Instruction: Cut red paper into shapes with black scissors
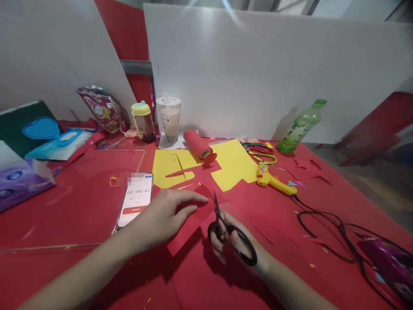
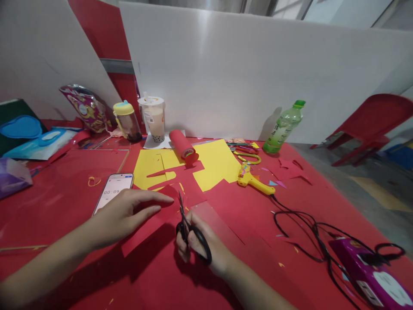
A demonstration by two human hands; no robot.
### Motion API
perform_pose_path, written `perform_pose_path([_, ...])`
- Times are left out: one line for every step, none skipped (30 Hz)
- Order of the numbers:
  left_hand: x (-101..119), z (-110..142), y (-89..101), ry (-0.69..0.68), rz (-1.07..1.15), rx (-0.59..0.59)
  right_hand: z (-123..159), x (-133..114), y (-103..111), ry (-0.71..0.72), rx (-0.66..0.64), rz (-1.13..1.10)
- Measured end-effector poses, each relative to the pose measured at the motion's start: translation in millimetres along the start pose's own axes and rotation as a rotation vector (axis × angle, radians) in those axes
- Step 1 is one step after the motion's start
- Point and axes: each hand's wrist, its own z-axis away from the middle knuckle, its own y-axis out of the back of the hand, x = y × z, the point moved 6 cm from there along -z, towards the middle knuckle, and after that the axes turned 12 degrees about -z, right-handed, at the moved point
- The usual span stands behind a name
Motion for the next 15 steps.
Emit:
perform_pose_path([1.0, -0.2, -0.1, 0.0, -0.003, 0.009, 0.1, -0.5, 0.1, 0.004, 0.008, 0.002])
perform_pose_path([1.9, -0.3, -0.2, -0.001, -0.007, 0.02, 0.3, -1.0, 0.3, 0.008, 0.016, 0.003])
perform_pose_path([2.9, -0.3, -0.4, -0.002, -0.011, 0.031, 0.6, -1.4, 0.3, 0.01, 0.022, 0.006])
perform_pose_path([3.8, -0.1, -0.6, -0.005, -0.014, 0.041, 0.9, -1.7, 0.3, 0.012, 0.028, 0.006])
perform_pose_path([4.7, 0.1, -0.6, -0.009, -0.017, 0.053, 1.2, -2.0, 0.4, 0.015, 0.035, 0.003])
perform_pose_path([5.5, 0.3, -0.7, -0.015, -0.021, 0.062, 1.5, -2.1, 0.7, 0.017, 0.042, -0.001])
perform_pose_path([6.2, 0.6, -0.5, -0.022, -0.025, 0.072, 1.7, -2.1, 0.9, 0.018, 0.049, -0.007])
perform_pose_path([6.8, 0.9, -0.2, -0.03, -0.03, 0.083, 1.9, -2.1, 1.3, 0.018, 0.056, -0.014])
perform_pose_path([7.2, 1.0, 0.0, -0.036, -0.036, 0.089, 2.0, -1.8, 1.9, 0.016, 0.063, -0.018])
perform_pose_path([7.3, 1.1, 0.3, -0.039, -0.042, 0.094, 2.0, -1.6, 2.6, 0.015, 0.071, -0.019])
perform_pose_path([7.2, 1.2, 0.4, -0.042, -0.047, 0.095, 2.0, -1.4, 3.0, 0.015, 0.073, -0.019])
perform_pose_path([6.9, 1.1, 0.5, -0.043, -0.052, 0.094, 2.0, -1.3, 3.4, 0.015, 0.075, -0.017])
perform_pose_path([6.3, 1.1, 0.4, -0.041, -0.056, 0.092, 2.0, -1.2, 3.7, 0.016, 0.074, -0.018])
perform_pose_path([5.7, 1.1, 0.1, -0.039, -0.061, 0.087, 2.0, -1.1, 3.7, 0.016, 0.071, -0.018])
perform_pose_path([5.1, 1.1, -0.1, -0.039, -0.063, 0.087, 2.0, -0.9, 3.5, 0.014, 0.065, -0.021])
